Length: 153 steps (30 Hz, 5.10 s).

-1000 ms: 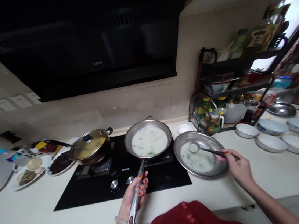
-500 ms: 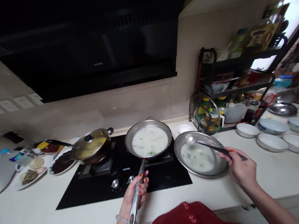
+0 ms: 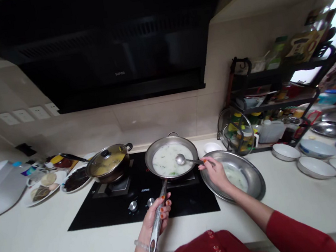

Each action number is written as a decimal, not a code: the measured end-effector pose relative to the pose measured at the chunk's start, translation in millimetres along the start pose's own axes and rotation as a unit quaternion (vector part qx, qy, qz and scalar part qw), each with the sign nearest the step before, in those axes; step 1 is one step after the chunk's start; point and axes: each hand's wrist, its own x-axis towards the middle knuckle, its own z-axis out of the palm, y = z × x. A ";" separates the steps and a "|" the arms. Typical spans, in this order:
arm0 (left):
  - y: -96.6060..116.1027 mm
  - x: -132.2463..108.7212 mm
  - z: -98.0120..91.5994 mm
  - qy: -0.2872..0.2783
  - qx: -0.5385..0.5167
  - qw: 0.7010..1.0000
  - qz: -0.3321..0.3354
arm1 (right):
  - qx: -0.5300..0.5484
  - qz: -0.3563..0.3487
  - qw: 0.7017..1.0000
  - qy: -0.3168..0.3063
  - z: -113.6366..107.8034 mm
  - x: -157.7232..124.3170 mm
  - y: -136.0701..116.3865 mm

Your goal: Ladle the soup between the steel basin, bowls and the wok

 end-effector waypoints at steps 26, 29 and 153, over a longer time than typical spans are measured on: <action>-0.4 -1.6 -0.4 0.001 0.002 1.000 -0.007 | 0.179 0.112 0.968 0.138 -1.5 14.4 13.2; -0.5 -2.5 0.6 0.000 -0.003 1.000 -0.008 | 0.179 0.114 0.968 0.136 -2.8 14.0 12.7; 0.8 -0.1 -2.4 -0.001 -0.004 1.000 -0.014 | 0.178 0.124 0.965 0.150 -18.4 13.1 1.3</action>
